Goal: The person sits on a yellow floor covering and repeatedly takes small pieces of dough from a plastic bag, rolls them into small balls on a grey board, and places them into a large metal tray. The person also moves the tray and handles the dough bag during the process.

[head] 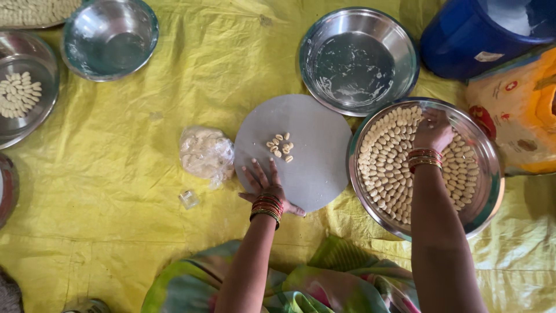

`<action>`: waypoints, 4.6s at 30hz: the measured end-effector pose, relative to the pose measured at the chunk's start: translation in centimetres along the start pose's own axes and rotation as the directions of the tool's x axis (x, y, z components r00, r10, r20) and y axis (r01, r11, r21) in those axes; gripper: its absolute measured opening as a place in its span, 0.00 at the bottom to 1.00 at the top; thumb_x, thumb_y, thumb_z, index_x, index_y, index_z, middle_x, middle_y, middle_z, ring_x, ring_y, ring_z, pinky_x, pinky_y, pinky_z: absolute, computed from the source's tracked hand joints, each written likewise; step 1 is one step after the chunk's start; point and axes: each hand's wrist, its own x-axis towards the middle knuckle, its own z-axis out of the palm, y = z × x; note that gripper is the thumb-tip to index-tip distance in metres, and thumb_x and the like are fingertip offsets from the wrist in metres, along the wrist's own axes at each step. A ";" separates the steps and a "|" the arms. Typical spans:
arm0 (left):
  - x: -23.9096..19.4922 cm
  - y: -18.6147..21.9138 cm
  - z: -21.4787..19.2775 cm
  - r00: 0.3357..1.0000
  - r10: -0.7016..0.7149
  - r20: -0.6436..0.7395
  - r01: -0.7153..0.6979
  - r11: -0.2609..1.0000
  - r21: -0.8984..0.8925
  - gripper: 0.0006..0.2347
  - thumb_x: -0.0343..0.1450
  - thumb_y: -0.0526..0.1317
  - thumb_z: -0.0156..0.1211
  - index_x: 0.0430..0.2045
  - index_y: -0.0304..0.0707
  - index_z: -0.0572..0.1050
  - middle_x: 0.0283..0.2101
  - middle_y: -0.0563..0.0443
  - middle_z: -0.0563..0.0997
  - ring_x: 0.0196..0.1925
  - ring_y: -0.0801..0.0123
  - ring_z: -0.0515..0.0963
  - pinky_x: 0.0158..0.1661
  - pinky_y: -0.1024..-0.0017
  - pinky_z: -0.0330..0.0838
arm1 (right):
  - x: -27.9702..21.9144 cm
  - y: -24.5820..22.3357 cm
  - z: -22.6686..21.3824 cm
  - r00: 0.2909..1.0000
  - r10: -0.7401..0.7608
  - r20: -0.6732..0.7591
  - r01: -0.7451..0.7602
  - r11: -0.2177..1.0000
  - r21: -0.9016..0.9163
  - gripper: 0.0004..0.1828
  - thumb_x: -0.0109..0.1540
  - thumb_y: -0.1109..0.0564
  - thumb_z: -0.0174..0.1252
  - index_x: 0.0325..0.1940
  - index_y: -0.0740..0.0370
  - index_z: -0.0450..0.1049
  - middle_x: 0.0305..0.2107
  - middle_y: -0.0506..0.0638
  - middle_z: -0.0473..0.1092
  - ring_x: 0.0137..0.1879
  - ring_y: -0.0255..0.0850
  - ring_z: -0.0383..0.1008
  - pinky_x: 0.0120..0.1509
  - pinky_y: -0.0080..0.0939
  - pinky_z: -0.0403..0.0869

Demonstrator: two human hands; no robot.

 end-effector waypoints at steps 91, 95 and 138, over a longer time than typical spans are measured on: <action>0.2 0.3 -0.3 0.999 -0.006 0.041 0.005 0.999 0.047 0.76 0.41 0.69 0.78 0.67 0.59 0.11 0.70 0.35 0.06 0.72 0.36 0.08 0.62 0.20 0.39 | 4.0 0.3 0.6 0.613 0.575 0.542 -0.410 -0.355 0.840 0.28 0.65 0.46 0.39 0.16 0.63 0.66 0.14 0.54 0.67 0.23 0.42 0.67 0.68 0.62 0.67; 0.2 0.3 -0.1 0.999 -0.004 0.035 0.003 0.999 0.038 0.76 0.41 0.69 0.79 0.67 0.59 0.11 0.71 0.35 0.06 0.72 0.36 0.09 0.62 0.20 0.39 | 3.4 -0.8 0.2 0.780 0.500 0.376 -0.499 0.136 0.856 0.10 0.61 0.66 0.56 0.24 0.64 0.76 0.22 0.50 0.74 0.28 0.36 0.76 0.58 0.58 0.79; -0.2 0.1 -0.2 1.000 0.017 0.015 -0.017 1.000 0.027 0.74 0.42 0.67 0.80 0.69 0.63 0.14 0.73 0.40 0.08 0.74 0.35 0.12 0.61 0.19 0.42 | -17.4 -26.2 -0.2 0.536 -0.620 0.573 0.490 0.781 0.387 0.17 0.54 0.57 0.64 0.48 0.56 0.78 0.46 0.55 0.73 0.55 0.52 0.73 0.60 0.52 0.73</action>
